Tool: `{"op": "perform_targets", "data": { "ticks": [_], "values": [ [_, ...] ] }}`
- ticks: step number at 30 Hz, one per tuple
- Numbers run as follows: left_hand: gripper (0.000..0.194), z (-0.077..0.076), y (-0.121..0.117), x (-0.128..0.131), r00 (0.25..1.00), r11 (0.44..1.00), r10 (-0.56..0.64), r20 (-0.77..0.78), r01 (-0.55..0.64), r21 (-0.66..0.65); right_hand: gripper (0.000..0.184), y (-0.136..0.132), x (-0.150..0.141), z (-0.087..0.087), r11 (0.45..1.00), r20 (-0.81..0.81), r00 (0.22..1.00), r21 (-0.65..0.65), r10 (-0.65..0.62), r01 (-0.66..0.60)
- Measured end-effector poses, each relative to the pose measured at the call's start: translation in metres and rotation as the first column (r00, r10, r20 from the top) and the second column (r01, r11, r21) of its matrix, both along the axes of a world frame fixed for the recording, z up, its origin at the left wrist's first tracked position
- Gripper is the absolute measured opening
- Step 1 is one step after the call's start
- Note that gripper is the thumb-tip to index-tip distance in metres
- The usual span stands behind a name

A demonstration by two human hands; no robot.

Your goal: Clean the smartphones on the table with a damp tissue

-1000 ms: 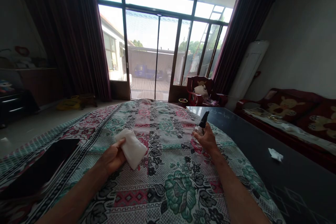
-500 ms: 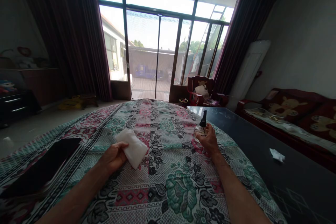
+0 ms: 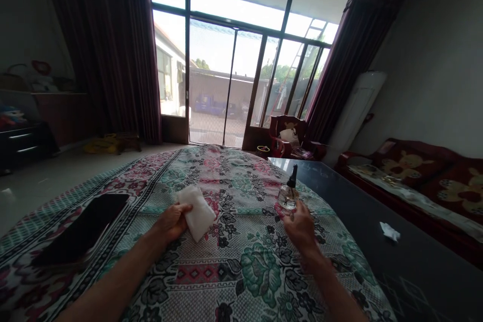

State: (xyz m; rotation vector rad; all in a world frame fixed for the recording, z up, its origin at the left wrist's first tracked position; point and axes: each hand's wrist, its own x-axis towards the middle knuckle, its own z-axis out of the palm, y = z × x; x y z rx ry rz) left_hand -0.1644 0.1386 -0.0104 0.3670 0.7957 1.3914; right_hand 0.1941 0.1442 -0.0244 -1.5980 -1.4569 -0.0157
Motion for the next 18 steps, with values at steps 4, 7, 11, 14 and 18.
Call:
{"op": "perform_targets", "data": {
  "ticks": [4, 7, 11, 14, 18],
  "values": [
    [0.041, 0.000, -0.009, 0.005, 0.993, 0.993, -0.087, -0.082, 0.093, 0.073, 0.043, -0.034, -0.095, 0.013, 0.926, -0.269, 0.903, -0.079, 0.335, -0.368],
    [0.035, 0.001, -0.017, 0.008, 0.980, 0.979, -0.152, -0.129, 0.167, 0.115, 0.041, -0.039, -0.156, 0.018, 0.779, -0.491, 0.732, -0.158, 0.472, -0.607],
    [0.034, -0.001, -0.023, 0.011, 0.962, 0.959, -0.204, -0.182, 0.234, 0.161, 0.049, -0.033, -0.193, 0.019, 0.588, -0.689, 0.507, -0.144, 0.518, -0.796],
    [0.034, -0.005, -0.024, 0.011, 0.948, 0.942, -0.231, -0.221, 0.274, 0.191, 0.051, -0.033, -0.200, 0.015, 0.513, -0.817, 0.372, -0.110, 0.441, -0.851],
    [0.035, -0.009, -0.024, 0.009, 0.930, 0.928, -0.250, -0.269, 0.310, 0.208, 0.046, -0.038, -0.200, 0.010, 0.502, -0.872, 0.292, -0.063, 0.392, -0.862]
  ]
}}
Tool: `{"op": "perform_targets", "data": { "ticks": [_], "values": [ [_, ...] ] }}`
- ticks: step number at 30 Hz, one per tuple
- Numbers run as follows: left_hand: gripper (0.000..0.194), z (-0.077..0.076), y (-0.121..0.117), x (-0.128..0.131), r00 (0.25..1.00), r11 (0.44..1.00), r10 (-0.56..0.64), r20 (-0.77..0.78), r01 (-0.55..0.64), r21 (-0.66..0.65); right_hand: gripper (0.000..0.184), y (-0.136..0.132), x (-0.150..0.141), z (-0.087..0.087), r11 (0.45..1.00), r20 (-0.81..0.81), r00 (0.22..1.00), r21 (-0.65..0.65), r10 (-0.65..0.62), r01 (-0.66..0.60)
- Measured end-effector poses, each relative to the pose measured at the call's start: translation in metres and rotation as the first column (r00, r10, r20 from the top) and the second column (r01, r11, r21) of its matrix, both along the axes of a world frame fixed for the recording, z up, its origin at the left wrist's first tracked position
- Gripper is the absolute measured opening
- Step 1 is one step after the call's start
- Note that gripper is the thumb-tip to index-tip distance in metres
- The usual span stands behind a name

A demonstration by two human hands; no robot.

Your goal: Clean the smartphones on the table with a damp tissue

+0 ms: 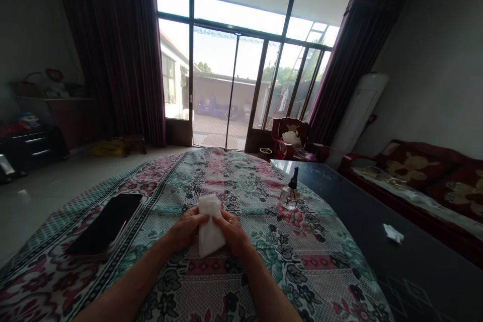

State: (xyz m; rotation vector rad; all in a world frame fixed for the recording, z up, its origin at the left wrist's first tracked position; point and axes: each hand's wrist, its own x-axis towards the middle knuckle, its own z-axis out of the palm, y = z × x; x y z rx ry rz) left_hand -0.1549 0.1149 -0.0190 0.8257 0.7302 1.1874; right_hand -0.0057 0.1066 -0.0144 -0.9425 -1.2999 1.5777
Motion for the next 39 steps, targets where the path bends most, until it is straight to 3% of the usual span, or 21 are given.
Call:
{"op": "perform_targets", "data": {
  "ticks": [6, 14, 19, 26, 31, 35, 39],
  "values": [
    [0.037, 0.004, 0.000, -0.003, 0.998, 1.000, 0.030, -0.060, -0.030, -0.007, 0.042, 0.000, 0.003, -0.001, 0.997, -0.099, 0.992, 0.019, 0.075, -0.074],
    [0.030, 0.006, 0.002, -0.001, 0.976, 0.991, 0.134, -0.170, -0.130, 0.033, 0.040, 0.008, 0.002, -0.008, 0.981, 0.100, 0.976, 0.054, -0.191, 0.186],
    [0.032, 0.005, 0.003, -0.001, 0.971, 0.991, 0.131, -0.200, -0.124, 0.048, 0.039, 0.010, 0.001, -0.009, 0.973, 0.099, 0.969, 0.074, -0.227, 0.220],
    [0.060, 0.002, 0.010, -0.012, 0.948, 0.981, 0.194, -0.253, -0.181, 0.072, 0.051, 0.012, 0.002, -0.011, 0.965, 0.112, 0.960, 0.086, -0.257, 0.249],
    [0.048, 0.006, 0.008, -0.012, 0.921, 0.984, 0.172, -0.350, -0.142, 0.110, 0.055, 0.010, 0.002, -0.005, 0.973, 0.061, 0.971, 0.044, -0.231, 0.228],
    [0.033, 0.021, 0.004, -0.018, 0.819, 0.962, 0.264, -0.509, -0.184, 0.202, 0.054, 0.009, 0.002, -0.003, 0.981, -0.022, 0.981, 0.020, -0.192, 0.192],
    [0.031, 0.048, -0.004, -0.048, 0.626, 0.905, 0.426, -0.653, -0.283, 0.318, 0.052, 0.016, 0.007, -0.008, 0.932, 0.170, 0.919, 0.145, -0.355, 0.333]
  ]
}}
